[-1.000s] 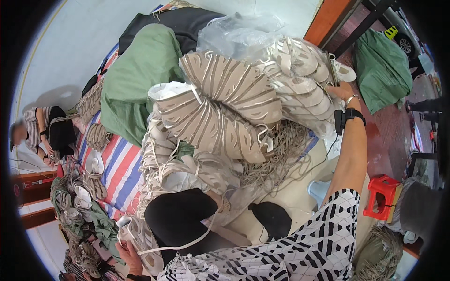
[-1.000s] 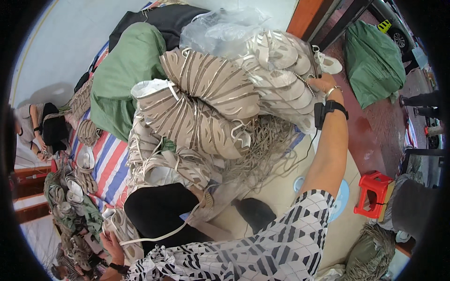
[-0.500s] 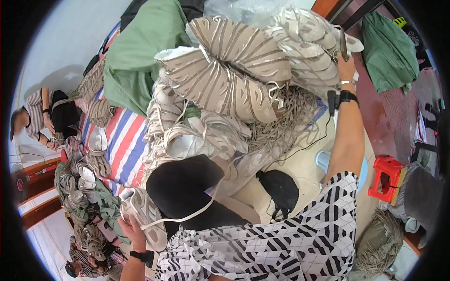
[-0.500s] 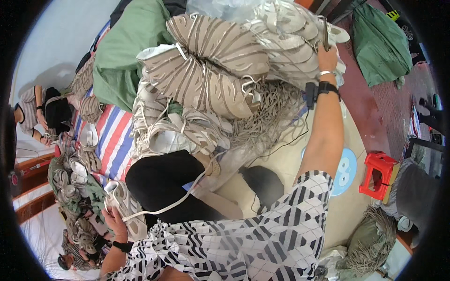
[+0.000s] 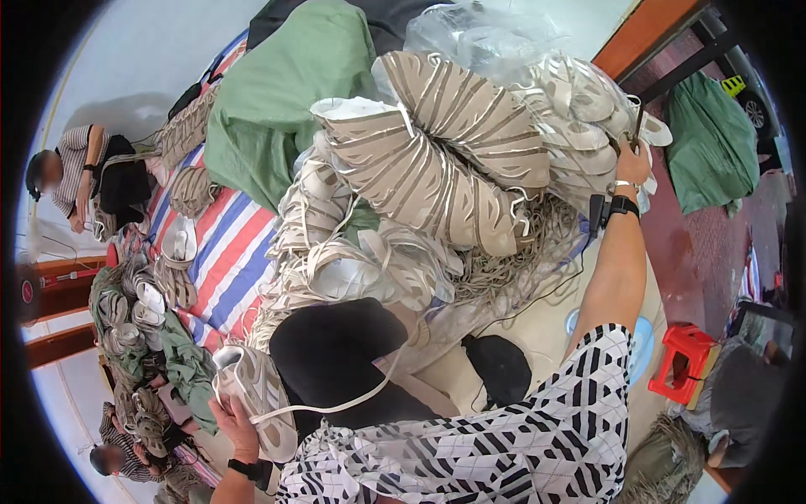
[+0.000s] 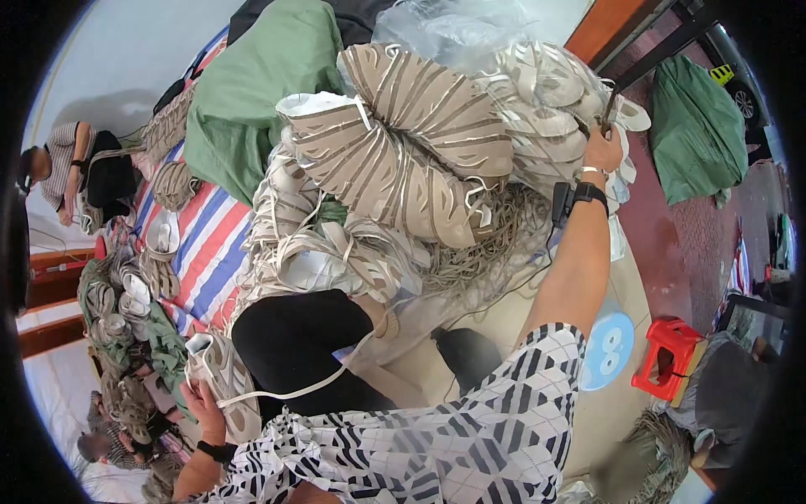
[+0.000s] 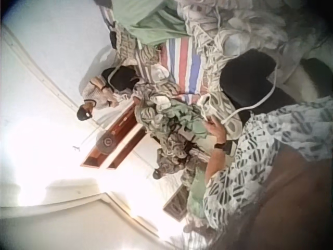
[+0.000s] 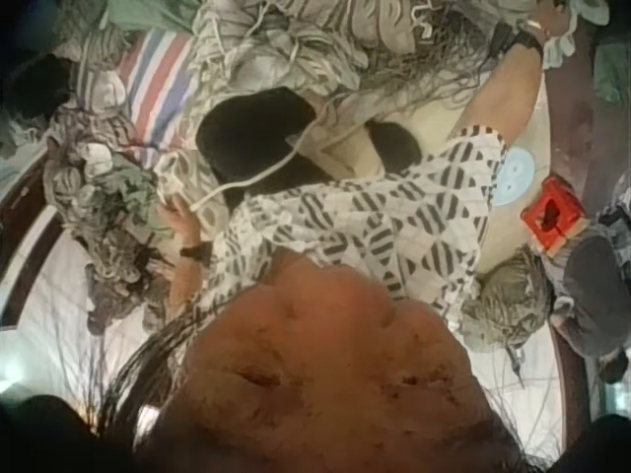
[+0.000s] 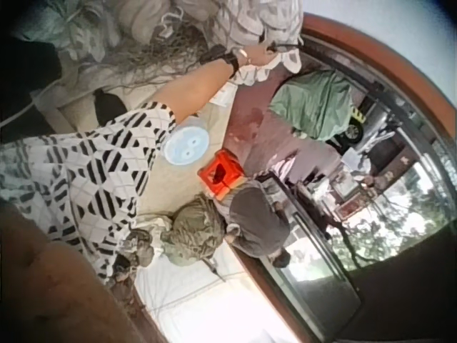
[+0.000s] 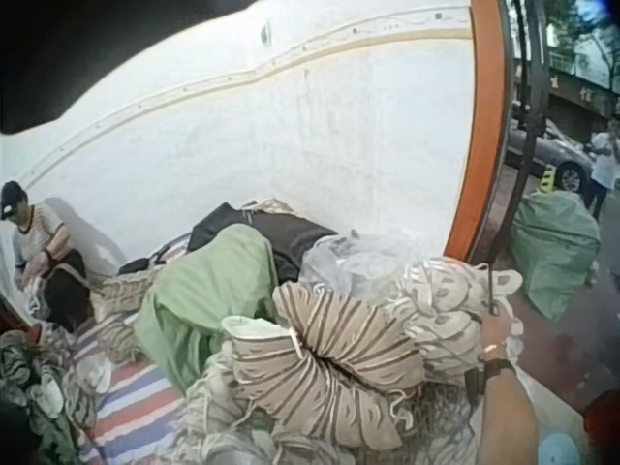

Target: The person sits on the floor and threads a white shoelace through the eyelets of a white sneaker. They pull the lace through the holes and adjust the tension repeatedly, working on the shoe held in their lap.

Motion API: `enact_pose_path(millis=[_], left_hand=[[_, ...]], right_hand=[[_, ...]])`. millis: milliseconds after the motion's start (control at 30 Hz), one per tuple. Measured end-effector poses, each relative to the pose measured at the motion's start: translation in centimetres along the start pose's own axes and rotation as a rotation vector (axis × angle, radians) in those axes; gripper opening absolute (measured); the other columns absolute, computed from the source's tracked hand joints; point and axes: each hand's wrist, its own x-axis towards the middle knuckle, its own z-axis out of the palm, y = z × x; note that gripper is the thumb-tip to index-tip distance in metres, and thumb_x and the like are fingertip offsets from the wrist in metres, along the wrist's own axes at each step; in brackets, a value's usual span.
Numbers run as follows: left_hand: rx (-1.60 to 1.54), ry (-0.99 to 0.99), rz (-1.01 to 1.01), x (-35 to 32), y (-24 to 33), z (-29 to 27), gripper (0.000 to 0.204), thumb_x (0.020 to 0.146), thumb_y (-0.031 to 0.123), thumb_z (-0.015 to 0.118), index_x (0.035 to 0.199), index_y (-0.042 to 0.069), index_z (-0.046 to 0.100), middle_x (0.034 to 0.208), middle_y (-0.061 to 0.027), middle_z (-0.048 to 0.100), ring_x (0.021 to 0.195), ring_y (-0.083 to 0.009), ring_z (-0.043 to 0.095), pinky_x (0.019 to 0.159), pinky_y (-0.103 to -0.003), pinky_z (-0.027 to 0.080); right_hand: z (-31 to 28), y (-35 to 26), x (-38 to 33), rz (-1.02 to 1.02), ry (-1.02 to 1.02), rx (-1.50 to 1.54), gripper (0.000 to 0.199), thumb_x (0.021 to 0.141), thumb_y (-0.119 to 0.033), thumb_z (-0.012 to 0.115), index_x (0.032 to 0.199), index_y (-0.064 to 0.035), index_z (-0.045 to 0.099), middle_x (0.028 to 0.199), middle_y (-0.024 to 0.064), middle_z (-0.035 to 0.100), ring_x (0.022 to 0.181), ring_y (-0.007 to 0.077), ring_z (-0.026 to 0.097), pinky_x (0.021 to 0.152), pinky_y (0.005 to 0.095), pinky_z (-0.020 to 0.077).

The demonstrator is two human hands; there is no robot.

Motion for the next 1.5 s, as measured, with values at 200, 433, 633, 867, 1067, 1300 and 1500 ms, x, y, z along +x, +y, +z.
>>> enact_pose_path(millis=[200, 433, 633, 867, 1067, 1300, 1500], left_hand=[[0.024, -0.02, -0.007, 0.0, -0.2, 0.0, 0.013, 0.092, 0.012, 0.054, 0.091, 0.005, 0.043, 0.079, 0.003, 0.038, 0.068, -0.0058, 0.033, 0.061, -0.02, 0.031], [-0.033, -0.059, -0.002, 1.2, -1.5, -0.5, 0.011, 0.092, 0.011, 0.053, 0.094, 0.003, 0.045, 0.083, 0.0015, 0.041, 0.075, -0.0077, 0.038, 0.068, -0.023, 0.036], [-0.016, -0.039, -0.013, -0.9, -1.6, -0.3, 0.011, 0.093, 0.009, 0.052, 0.099, 0.002, 0.045, 0.088, -0.0009, 0.044, 0.079, -0.0081, 0.042, 0.073, -0.021, 0.036], [-0.073, -0.019, 0.043, -0.3, -3.1, -0.9, 0.012, 0.092, 0.011, 0.054, 0.097, 0.004, 0.045, 0.085, 0.0005, 0.043, 0.074, -0.0073, 0.039, 0.068, -0.021, 0.036], [-0.039, 0.034, 0.079, -1.1, -2.2, -1.0, 0.014, 0.091, 0.014, 0.056, 0.095, 0.004, 0.046, 0.081, 0.0024, 0.04, 0.068, -0.0056, 0.035, 0.061, -0.02, 0.032], [-0.057, 0.102, 0.049, -2.5, -3.0, -1.4, 0.012, 0.09, 0.01, 0.056, 0.091, 0.004, 0.046, 0.076, 0.0039, 0.036, 0.065, -0.0063, 0.031, 0.059, -0.021, 0.03], [-0.063, 0.12, 0.085, -2.6, -2.4, -1.0, 0.012, 0.087, 0.008, 0.059, 0.09, 0.004, 0.048, 0.075, 0.003, 0.037, 0.064, -0.0072, 0.031, 0.059, -0.023, 0.031]], right_hand=[[0.9, -1.3, 0.8, 0.157, -0.109, 0.008, 0.057, 0.074, -0.041, 0.064, 0.115, -0.0025, 0.061, 0.114, 0.0179, 0.063, 0.104, 0.0337, 0.06, 0.092, 0.039, 0.0442], [-0.3, 8.8, 1.2, 0.607, -0.211, 1.211, 0.024, 0.085, -0.021, 0.06, 0.092, 0.0023, 0.061, 0.092, 0.0159, 0.065, 0.083, 0.0266, 0.063, 0.073, 0.0402, 0.0518], [-9.9, 12.4, -17.8, 1.011, -0.523, 1.73, 0.024, 0.086, -0.01, 0.056, 0.108, 0.0, 0.057, 0.109, 0.0143, 0.063, 0.094, 0.0272, 0.059, 0.091, 0.0487, 0.044], [-8.9, 15.8, -43.9, 1.672, -0.74, 1.416, 0.02, 0.085, -0.017, 0.058, 0.098, -0.0018, 0.059, 0.093, 0.0124, 0.063, 0.084, 0.0274, 0.057, 0.081, 0.0452, 0.0474], [-4.1, 13.4, -51.7, 1.924, -1.04, 1.287, 0.014, 0.086, -0.018, 0.06, 0.094, -0.0069, 0.059, 0.087, 0.0073, 0.063, 0.085, 0.0245, 0.058, 0.079, 0.0434, 0.0471], [-4.3, 11.3, -53.5, 1.766, -1.056, 0.978, 0.015, 0.088, -0.024, 0.058, 0.09, -0.0087, 0.059, 0.077, 0.0073, 0.062, 0.067, 0.0237, 0.058, 0.059, 0.0383, 0.0475], [-2.1, 12.3, -49.8, 0.303, -1.105, 0.267, 0.029, 0.086, -0.031, 0.058, 0.087, -0.0017, 0.06, 0.082, 0.0159, 0.063, 0.078, 0.0267, 0.061, 0.064, 0.0364, 0.0506]])
